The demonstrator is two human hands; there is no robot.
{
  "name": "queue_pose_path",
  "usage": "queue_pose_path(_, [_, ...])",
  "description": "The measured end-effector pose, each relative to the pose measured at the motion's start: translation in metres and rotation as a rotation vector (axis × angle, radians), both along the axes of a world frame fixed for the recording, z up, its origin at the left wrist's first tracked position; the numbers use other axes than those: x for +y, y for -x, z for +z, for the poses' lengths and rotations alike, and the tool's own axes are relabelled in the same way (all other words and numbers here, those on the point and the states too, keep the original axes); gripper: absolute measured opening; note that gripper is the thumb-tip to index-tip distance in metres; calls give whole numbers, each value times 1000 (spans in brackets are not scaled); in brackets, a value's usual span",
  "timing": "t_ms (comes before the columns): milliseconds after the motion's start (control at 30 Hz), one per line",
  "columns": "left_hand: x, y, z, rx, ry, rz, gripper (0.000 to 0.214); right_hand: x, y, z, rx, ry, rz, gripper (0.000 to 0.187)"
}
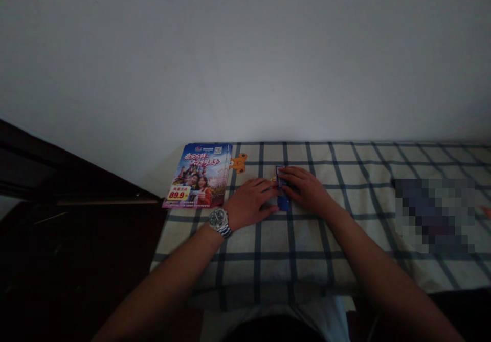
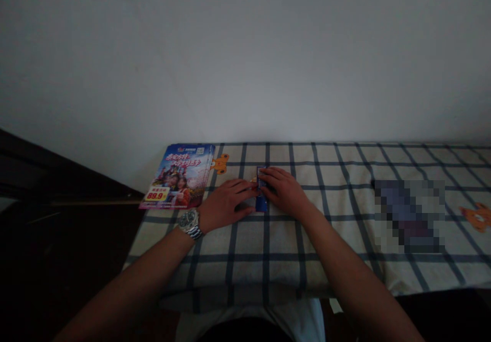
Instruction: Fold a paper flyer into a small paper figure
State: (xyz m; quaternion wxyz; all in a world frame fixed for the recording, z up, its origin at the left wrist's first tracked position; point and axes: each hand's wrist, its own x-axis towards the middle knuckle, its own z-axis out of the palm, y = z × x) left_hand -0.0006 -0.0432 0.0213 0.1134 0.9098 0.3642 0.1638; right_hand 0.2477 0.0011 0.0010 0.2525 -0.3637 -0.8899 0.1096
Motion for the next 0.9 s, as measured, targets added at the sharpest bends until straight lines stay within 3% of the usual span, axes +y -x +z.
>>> queue_pose_path(900, [3, 3, -2, -42, 1, -16, 33, -6, -1, 9, -24, 29, 29, 53])
